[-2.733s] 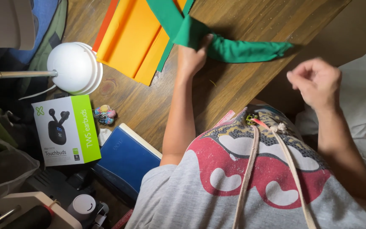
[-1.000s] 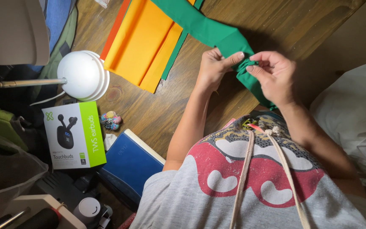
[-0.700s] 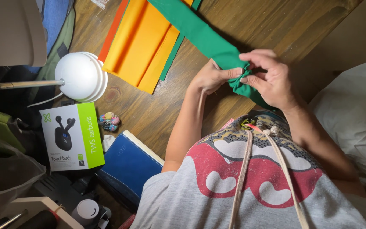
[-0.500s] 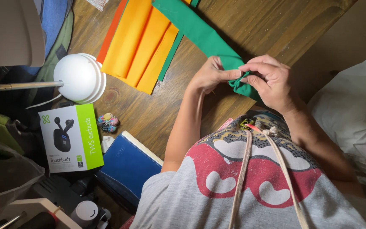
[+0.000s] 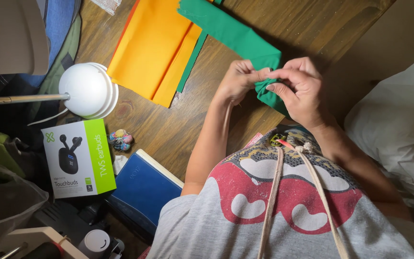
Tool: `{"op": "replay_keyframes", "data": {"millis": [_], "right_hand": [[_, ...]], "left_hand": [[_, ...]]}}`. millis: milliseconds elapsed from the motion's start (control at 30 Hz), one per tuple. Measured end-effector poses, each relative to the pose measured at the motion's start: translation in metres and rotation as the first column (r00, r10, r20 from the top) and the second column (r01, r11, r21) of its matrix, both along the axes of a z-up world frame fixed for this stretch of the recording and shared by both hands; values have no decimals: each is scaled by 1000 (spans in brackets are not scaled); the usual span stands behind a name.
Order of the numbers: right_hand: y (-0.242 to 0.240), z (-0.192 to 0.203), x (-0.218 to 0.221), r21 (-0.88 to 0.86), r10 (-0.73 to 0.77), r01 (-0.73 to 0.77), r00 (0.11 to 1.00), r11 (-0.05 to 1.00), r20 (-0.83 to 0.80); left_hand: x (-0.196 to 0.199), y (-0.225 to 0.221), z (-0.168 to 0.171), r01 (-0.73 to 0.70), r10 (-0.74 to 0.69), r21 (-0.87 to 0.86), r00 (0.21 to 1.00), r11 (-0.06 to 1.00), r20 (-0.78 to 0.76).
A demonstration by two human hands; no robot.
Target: Gather and pull a green fabric tube along its length to prepare it for further processing.
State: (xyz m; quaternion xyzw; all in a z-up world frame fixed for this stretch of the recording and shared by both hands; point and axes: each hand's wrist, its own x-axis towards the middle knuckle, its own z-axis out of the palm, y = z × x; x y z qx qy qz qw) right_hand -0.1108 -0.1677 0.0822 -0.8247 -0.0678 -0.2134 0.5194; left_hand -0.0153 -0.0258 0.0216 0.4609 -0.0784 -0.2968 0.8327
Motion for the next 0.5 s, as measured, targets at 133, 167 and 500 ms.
{"op": "replay_keyframes", "data": {"millis": [133,167,500], "right_hand": [[-1,-2,7,214,147,-142,989,966,-7],[-1,-1,9,195,146,-143,989,970,-3],[-16,-30,13,187,82,-68,994,980,-68]], "left_hand": [[-9,-5,2,21,-22,-26,997,999,-72],[-6,-7,1,-24,21,-30,996,999,-89],[-10,7,71,25,-29,-53,996,998,-79]]}}
